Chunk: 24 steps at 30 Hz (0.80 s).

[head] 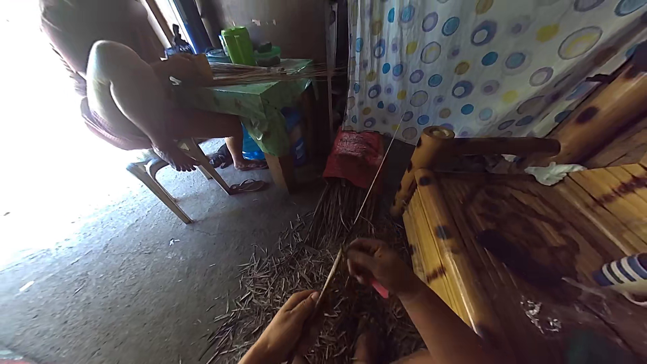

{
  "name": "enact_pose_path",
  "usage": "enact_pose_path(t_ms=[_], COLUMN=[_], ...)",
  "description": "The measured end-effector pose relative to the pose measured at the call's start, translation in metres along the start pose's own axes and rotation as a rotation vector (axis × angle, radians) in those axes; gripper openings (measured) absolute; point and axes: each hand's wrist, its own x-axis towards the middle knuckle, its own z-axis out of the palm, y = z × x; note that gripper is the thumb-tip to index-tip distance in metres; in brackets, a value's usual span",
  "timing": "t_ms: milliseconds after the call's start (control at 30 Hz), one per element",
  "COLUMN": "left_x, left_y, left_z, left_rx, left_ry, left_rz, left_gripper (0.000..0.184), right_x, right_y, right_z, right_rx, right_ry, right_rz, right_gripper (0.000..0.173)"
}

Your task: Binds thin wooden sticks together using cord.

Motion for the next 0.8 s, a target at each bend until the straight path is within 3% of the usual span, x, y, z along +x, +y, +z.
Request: enact_pose_path(t_ms=[67,200,300,500,667,700,800], left_x=[-0.002,-0.004,-0.005,-0.006,-0.006,-0.005,0.0], left_y=[-0.001,0.003,0.012,0.013,0.008,0.008,0.009], left_z=[0.006,0.015,0.022,0.022,0.015,0.013,0.005], left_rx=[-0.007,0.054,0.093,0.121,0.258,0.279,0.282], left_ry=[-0.015,-0.003,0.043,0.068,0.119,0.14,0.145], left_rz=[0.021,0.036,0.023,0.033,0.032,0.039,0.036], left_gripper=[0.043,0.044,0.044,0.039,0.035,0.035,0.037], right_x=[0.002,-0.006,-0.005,-0.003,0.001,-0.002,-0.011], right_y=[-0.003,-0.012,-0.017,-0.015,-0.017,-0.018,-0.017], right_z=[-0.005,-0.003,-0.006,-0.002,-0.023,-0.026,-0.014], right_rx=[0.018,0.004,0.017,0.008,-0.056,-0.056,-0.12], right_ry=[0.105,0.058,0.201,0.321,0.565,0.488,-0.007], right_rz=[-0.078,-0.056,-0.133,-0.194,-0.213,-0.177,0.063], right_gripper=[0.016,0.018,0.016,0.016,0.02,0.019,0.018])
